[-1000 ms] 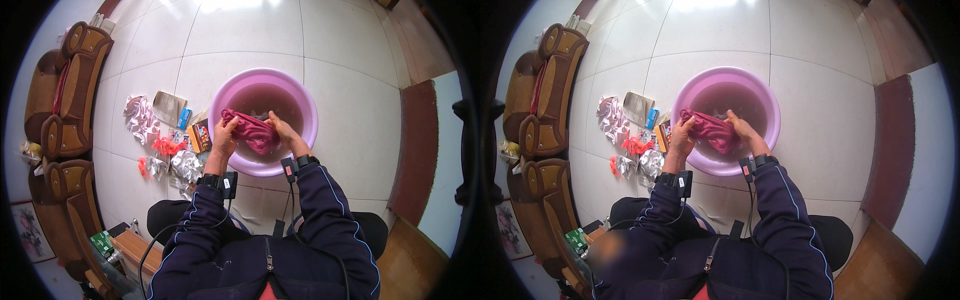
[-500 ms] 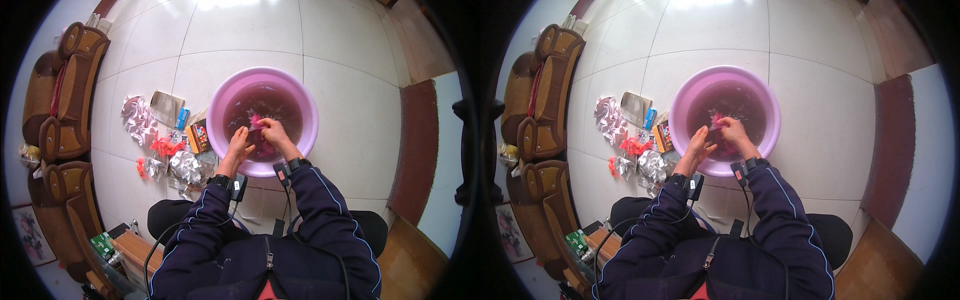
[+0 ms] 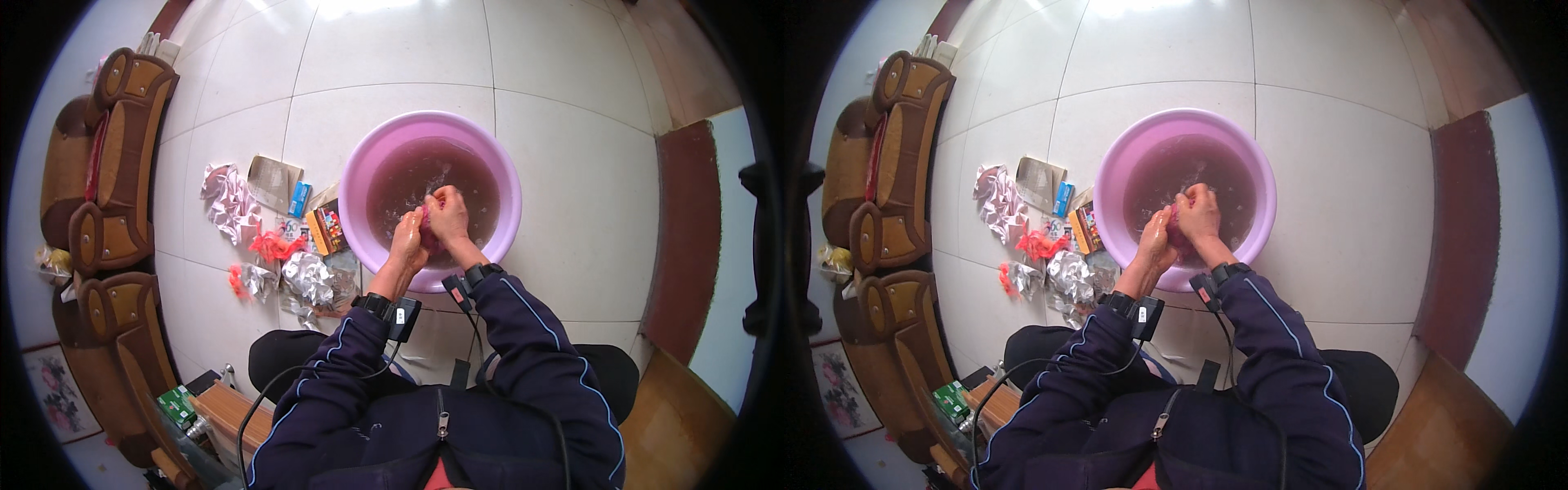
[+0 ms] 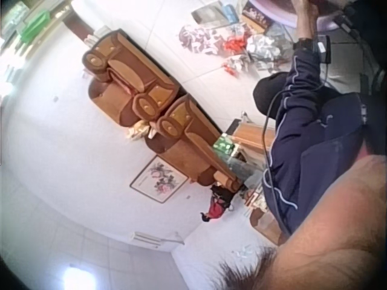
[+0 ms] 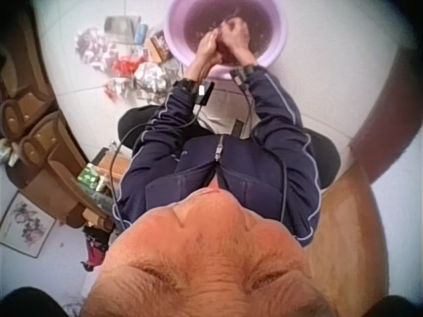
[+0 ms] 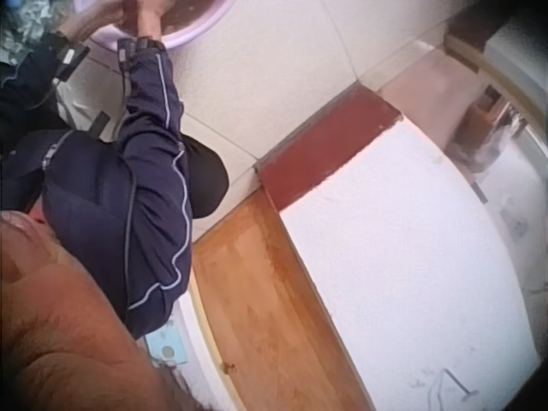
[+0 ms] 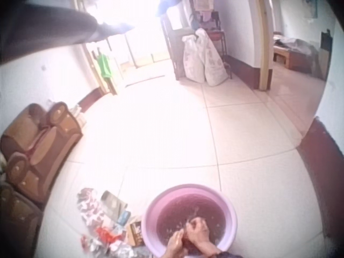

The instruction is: The person wipes a glass table with a pink cloth, then sits on the floor and washes the cloth in a pink basin of water. After wringing it out, the person stands and wipes a side table and a white mug with the damp cloth.

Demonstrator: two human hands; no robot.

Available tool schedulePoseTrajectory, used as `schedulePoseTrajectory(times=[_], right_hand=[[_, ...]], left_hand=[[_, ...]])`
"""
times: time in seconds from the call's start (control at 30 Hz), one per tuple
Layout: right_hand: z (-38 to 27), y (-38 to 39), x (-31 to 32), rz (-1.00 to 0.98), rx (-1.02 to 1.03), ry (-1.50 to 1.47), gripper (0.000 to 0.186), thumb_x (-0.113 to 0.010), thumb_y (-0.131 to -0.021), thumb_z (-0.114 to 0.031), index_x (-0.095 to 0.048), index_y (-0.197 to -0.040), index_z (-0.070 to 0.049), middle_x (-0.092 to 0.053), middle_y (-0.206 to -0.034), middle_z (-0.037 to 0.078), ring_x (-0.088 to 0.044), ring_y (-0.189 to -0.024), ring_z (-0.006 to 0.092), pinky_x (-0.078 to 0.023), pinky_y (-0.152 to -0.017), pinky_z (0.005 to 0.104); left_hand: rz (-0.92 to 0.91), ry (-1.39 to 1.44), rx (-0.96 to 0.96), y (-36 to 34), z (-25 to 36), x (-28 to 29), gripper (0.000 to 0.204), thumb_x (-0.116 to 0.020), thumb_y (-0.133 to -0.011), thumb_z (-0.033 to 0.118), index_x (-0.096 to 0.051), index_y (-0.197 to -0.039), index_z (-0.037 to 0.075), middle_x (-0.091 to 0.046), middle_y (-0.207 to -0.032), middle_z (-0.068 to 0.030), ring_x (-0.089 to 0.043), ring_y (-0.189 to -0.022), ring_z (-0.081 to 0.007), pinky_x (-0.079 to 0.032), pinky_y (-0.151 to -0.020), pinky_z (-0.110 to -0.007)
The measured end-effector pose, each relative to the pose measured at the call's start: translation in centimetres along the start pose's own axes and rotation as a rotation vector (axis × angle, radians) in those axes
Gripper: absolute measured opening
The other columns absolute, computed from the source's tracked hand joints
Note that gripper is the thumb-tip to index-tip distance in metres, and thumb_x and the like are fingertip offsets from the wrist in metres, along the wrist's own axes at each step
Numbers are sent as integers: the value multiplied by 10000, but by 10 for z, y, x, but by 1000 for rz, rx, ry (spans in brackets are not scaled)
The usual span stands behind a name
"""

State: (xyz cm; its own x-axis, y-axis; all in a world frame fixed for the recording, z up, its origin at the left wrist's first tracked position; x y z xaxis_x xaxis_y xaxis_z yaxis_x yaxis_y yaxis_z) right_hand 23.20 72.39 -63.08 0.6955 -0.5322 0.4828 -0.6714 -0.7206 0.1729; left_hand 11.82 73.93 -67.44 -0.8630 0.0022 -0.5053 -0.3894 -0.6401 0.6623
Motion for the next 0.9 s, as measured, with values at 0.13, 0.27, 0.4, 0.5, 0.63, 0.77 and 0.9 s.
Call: schedulePoseTrajectory(times=[0.13, 0.27, 0.4, 0.5, 0.63, 0.77, 0.9], right_hand=[[-32, 50, -23, -88, 203, -68, 191, -513, -883, -291, -533, -945, -111, -550, -907, 142, -556, -887, 358, -457, -751, 474], [-35, 49, -20, -54, 290, -32, 195, -488, -891, -272, -539, -938, -90, -553, -911, 142, -562, -868, 357, -467, -741, 456], [0, 3, 0, 20, 2, 58, 199, -465, -905, -260, -524, -918, -70, -564, -921, 167, -569, -868, 373, -466, -753, 463], [-10, 13, -13, -93, 63, 3, 204, -468, -908, -271, -511, -942, -75, -561, -922, 168, -568, -872, 381, -462, -754, 477], [-40, 47, -33, -196, 277, -56, 186, -494, -901, -253, -491, -951, -74, -546, -944, 181, -567, -865, 390, -458, -734, 491], [-29, 14, -12, -44, 193, -100, 185, -527, -885, -258, -527, -931, -79, -548, -926, 180, -571, -844, 386, -459, -728, 482], [-27, -23, 22, 129, 261, 138, 236, -595, -864, -280, -564, -981, -77, -580, -862, 121, -586, -809, 287, -478, -684, 396]], left_hand=[[-129, 26, 94, -16, 25, 17, 294, -457, -962, 321, -583, -852, 78, -594, -768, -62, -592, -694, -200, -522, -663, -349], [-325, 229, 107, -15, 23, 11, 261, -457, -963, 292, -578, -860, 85, -598, -777, -42, -591, -698, -174, -522, -664, -332], [-119, 94, 43, -10, -4, 0, 187, -439, -966, 213, -560, -955, 71, -599, -850, -53, -593, -811, -200, -513, -766, -341], [-86, 91, -2, -14, 12, 6, 228, -443, -966, 242, -574, -949, 56, -603, -849, -68, -599, -812, -237, -516, -782, -367], [-386, 218, 119, -20, 31, 10, 296, -437, -965, 297, -597, -920, 52, -634, -865, -108, -627, -786, -244, -534, -737, -376], [-50, 173, 42, -17, 24, 18, 246, -426, -977, 252, -561, -982, 46, -618, -913, -101, -618, -823, -237, -530, -754, -375], [-95, 47, -254, -2, 60, -11, 209, -441, -978, 232, -519, -1049, 51, -589, -999, -87, -592, -911, -199, -505, -823, -369]])
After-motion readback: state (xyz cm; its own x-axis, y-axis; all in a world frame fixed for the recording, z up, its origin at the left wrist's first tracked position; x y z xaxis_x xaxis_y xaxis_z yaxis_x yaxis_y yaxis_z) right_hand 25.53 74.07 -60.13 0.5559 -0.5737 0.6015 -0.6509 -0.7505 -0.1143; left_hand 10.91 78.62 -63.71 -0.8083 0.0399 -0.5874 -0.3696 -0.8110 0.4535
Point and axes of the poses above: each hand's wrist, its own y-axis away from the middle knuckle, its own x-axis out of the back of the hand, z = x × y, the point moved 6 cm from there along -y, towards the middle knuckle
